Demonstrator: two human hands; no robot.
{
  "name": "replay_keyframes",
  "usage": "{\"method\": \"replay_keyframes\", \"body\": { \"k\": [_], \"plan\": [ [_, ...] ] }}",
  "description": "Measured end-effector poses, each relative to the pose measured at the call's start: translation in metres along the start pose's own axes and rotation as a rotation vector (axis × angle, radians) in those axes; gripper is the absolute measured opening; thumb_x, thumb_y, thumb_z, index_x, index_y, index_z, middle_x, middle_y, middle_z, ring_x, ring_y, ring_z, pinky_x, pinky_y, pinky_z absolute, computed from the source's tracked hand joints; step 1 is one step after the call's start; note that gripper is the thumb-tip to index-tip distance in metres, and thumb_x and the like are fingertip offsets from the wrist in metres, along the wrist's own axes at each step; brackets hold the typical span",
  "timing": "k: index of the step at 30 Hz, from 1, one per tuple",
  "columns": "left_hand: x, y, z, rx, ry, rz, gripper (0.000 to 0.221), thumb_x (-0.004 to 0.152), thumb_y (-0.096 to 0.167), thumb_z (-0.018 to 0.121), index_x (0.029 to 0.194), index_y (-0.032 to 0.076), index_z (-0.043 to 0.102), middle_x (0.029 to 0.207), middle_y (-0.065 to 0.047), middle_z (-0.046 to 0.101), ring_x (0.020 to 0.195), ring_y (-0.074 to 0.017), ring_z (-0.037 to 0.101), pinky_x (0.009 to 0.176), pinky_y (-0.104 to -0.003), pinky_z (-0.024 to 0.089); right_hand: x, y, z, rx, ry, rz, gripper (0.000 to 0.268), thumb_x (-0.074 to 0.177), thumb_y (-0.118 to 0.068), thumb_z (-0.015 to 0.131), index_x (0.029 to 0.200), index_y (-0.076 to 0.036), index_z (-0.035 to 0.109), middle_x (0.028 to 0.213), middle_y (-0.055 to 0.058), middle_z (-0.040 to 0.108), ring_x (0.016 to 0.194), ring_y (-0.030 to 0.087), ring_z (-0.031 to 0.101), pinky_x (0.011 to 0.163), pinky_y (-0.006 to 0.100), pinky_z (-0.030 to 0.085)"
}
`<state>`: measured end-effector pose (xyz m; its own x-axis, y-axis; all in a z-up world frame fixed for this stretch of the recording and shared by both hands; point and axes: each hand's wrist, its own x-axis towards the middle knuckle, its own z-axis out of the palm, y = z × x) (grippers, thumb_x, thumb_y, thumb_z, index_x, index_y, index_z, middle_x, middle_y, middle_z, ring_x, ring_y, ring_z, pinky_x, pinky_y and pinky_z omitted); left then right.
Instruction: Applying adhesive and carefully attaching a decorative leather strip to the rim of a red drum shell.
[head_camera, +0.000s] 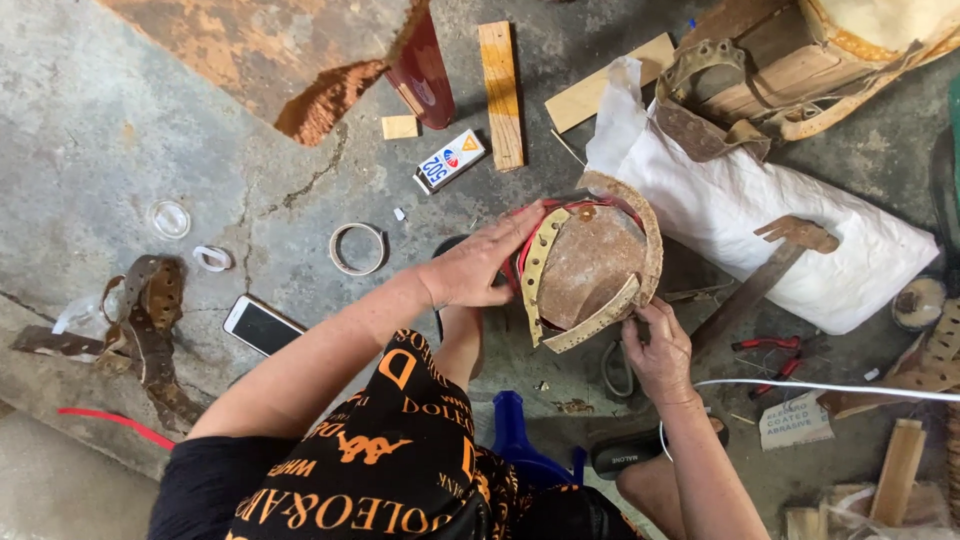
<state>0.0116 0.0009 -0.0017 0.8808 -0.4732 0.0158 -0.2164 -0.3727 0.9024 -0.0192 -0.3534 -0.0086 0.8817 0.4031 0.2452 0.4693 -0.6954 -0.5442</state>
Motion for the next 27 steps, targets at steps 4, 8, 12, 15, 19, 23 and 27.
{"method": "replay_keyframes", "body": {
  "k": [4,8,12,15,19,23,27],
  "plan": [
    [-0.001,0.009,-0.006,0.157,-0.141,-0.089,0.14,0.061,0.038,0.093,0.165,0.011,0.003,0.169,-0.018,0.019,0.147,-0.0465,0.035,0.118,-0.057,0.035,-0.005,0.004,0.002,-0.006,-0.004,0.002,0.026,0.087,-0.007,0.075,0.11,-0.007,0.064,0.114,0.015,0.07,0.093,0.037,0.072,0.071,0.044,0.059],
    [0.0,0.003,0.004,0.034,-0.074,-0.097,0.144,0.062,0.038,0.097,0.166,0.017,0.0,0.17,-0.014,0.016,0.148,-0.0463,0.032,0.119,-0.057,0.034,-0.003,0.002,0.0,0.026,-0.021,0.019,0.029,0.085,-0.006,0.073,0.112,-0.006,0.062,0.114,0.016,0.068,0.089,0.038,0.071,0.067,0.045,0.058],
    [0.001,0.003,0.005,-0.029,-0.067,-0.165,0.139,0.067,0.036,0.096,0.166,0.025,-0.001,0.17,-0.009,0.019,0.147,-0.0439,0.034,0.118,-0.059,0.036,0.0,-0.006,-0.004,0.03,-0.019,0.024,0.033,0.082,-0.007,0.074,0.113,-0.007,0.062,0.116,0.016,0.068,0.089,0.038,0.072,0.068,0.044,0.058],
    [0.0,0.006,0.002,-0.056,-0.075,-0.182,0.137,0.069,0.039,0.094,0.165,0.026,-0.001,0.17,-0.01,0.018,0.146,-0.0464,0.034,0.117,-0.061,0.037,0.002,-0.009,-0.005,0.04,-0.008,0.023,0.036,0.079,-0.004,0.072,0.113,-0.008,0.062,0.116,0.016,0.068,0.089,0.037,0.072,0.07,0.042,0.058],
    [-0.001,0.004,0.002,-0.061,-0.049,-0.176,0.136,0.069,0.035,0.094,0.166,0.025,-0.001,0.17,-0.01,0.018,0.146,-0.0444,0.034,0.116,-0.058,0.039,0.002,-0.006,-0.004,0.05,-0.004,0.008,0.041,0.076,-0.006,0.073,0.116,-0.008,0.062,0.12,0.016,0.067,0.093,0.037,0.072,0.074,0.042,0.059],
    [-0.003,0.012,-0.003,-0.039,-0.064,-0.171,0.136,0.068,0.028,0.093,0.165,0.023,-0.002,0.171,-0.013,0.014,0.144,-0.0483,0.035,0.116,-0.06,0.038,0.002,-0.002,-0.004,0.059,-0.016,0.002,0.043,0.076,-0.008,0.074,0.117,-0.008,0.062,0.121,0.016,0.067,0.094,0.038,0.071,0.075,0.043,0.059],
    [-0.003,0.006,0.007,0.034,-0.065,-0.128,0.143,0.063,0.037,0.097,0.166,0.02,-0.001,0.172,-0.012,0.007,0.149,-0.0452,0.028,0.118,-0.055,0.038,0.004,-0.007,-0.008,0.051,-0.037,-0.007,0.044,0.075,-0.009,0.074,0.117,-0.008,0.061,0.121,0.015,0.067,0.094,0.037,0.072,0.076,0.044,0.06]
  ]
}}
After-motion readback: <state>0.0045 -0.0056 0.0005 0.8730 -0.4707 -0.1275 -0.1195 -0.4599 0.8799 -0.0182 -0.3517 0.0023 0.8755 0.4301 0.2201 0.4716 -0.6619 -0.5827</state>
